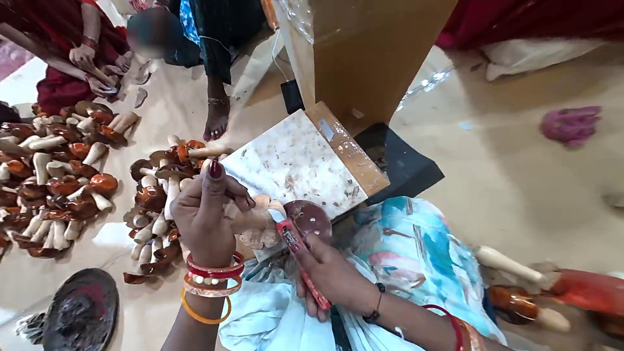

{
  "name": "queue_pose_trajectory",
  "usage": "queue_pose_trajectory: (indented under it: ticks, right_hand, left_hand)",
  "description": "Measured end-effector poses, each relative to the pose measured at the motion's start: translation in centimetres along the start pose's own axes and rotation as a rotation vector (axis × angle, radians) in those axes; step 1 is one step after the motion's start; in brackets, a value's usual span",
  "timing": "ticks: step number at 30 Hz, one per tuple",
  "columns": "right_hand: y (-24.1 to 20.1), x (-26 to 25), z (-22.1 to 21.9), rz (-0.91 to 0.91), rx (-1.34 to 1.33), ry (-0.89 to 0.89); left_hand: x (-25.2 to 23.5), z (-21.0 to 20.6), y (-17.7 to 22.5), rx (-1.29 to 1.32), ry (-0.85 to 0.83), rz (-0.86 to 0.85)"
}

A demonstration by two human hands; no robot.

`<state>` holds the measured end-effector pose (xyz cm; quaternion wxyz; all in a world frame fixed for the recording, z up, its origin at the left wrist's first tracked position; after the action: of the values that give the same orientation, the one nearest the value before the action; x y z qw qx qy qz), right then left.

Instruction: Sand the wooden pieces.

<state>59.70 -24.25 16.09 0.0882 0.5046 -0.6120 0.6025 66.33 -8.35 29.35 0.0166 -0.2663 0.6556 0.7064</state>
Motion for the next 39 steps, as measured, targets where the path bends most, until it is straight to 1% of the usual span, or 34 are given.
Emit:
queue_pose_trajectory:
  ticks: [2,4,5,7,9,10,11,13,14,15,17,19,21,25,27,29,31,32,33,35,37,39]
  right_hand:
    - [0.1,0.0,-0.7,-0.025,0.069,-0.004]
    - [0.1,-0.4,-1.5,-0.056,0.062,-0.021]
    - [0.0,-0.5,-1.9,-0.065,0.013,-0.038]
    - [-0.3,-0.6,-2.4,-0.055,-0.195,-0.104]
    - [-0.5,-0.3,-2.0,-0.018,-0.393,-0.194]
    - [-0.5,-0.3,-1.6,0.0,-0.424,-0.198]
    - [-0.4,-0.2,-1.0,0.024,-0.379,-0.16]
    - [0.1,0.1,-0.1,0.029,-0.142,-0.039]
    - [0.2,0.2,0.2,0.021,-0.02,-0.001]
    - [0.3,0.4,0.3,0.014,0.068,0.02]
    - [0.3,0.7,0.2,-0.011,0.161,0.033]
    - [0.2,0.6,0.1,-0.02,0.19,0.027]
    - [0.0,0.4,-0.1,-0.023,0.193,0.017]
    - [-0.2,0.0,-1.0,-0.051,0.219,0.013]
    - [-0.5,-0.4,-1.7,-0.069,0.158,-0.001]
    - [-1.0,-0.8,-2.0,-0.071,0.013,-0.054]
    - [-1.8,-0.9,-1.1,-0.026,-0.123,-0.131]
    - [-2.0,-0.9,-0.4,-0.007,-0.144,-0.131]
    - [-2.1,-0.8,0.4,0.001,-0.11,-0.088]
    - [-1.5,-0.3,1.0,-0.005,0.046,0.006]
    - [-0.9,0.2,0.8,-0.027,0.164,0.03]
    - [-0.5,0.3,0.0,-0.047,0.217,0.016]
  left_hand:
    - [-0.4,-0.1,-0.1,0.025,0.012,-0.01]
    - [-0.4,-0.2,-0.1,0.034,0.023,-0.008]
    - [-0.4,-0.2,0.0,0.039,0.03,-0.008]
    - [-0.4,-0.2,-0.1,0.033,0.037,0.0]
    - [-0.5,-0.3,-0.1,0.041,0.037,-0.003]
    - [-0.5,-0.3,-0.1,0.047,0.037,-0.006]
    - [-0.4,-0.3,-0.1,0.043,0.036,-0.008]
    - [0.1,-0.2,0.0,0.018,0.026,-0.001]
    - [0.0,-0.2,0.0,0.029,0.049,-0.01]
    - [0.0,-0.1,0.0,0.032,0.064,-0.013]
    - [1.0,-0.2,0.0,0.012,0.054,0.014]
    - [1.1,0.0,0.1,0.005,0.099,0.016]
    - [0.3,0.2,0.1,0.014,0.186,-0.017]
    - [0.3,0.4,0.1,0.014,0.225,-0.012]
    - [0.4,0.4,0.1,0.008,0.222,-0.012]
    - [0.4,0.5,0.1,0.01,0.202,-0.016]
    - [0.2,0.4,0.0,0.027,0.172,-0.017]
    - [0.2,0.3,0.0,0.033,0.154,-0.015]
    - [0.1,0.2,0.0,0.04,0.143,-0.016]
    - [0.0,0.2,0.0,0.04,0.129,-0.026]
    - [0.0,0.1,0.1,0.039,0.133,-0.026]
    - [0.1,0.1,0.2,0.025,0.137,-0.023]
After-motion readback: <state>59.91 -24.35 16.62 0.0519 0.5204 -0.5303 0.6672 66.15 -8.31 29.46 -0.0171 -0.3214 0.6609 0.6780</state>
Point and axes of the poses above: each hand's wrist, its own x-axis away from the middle knuckle, its own z-axis out of the back of the hand, y = z × x, the point moved 9 cm from there along -x, towards the middle knuckle, and after that the axes turned 5 degrees about y, right-handed, at the moved point
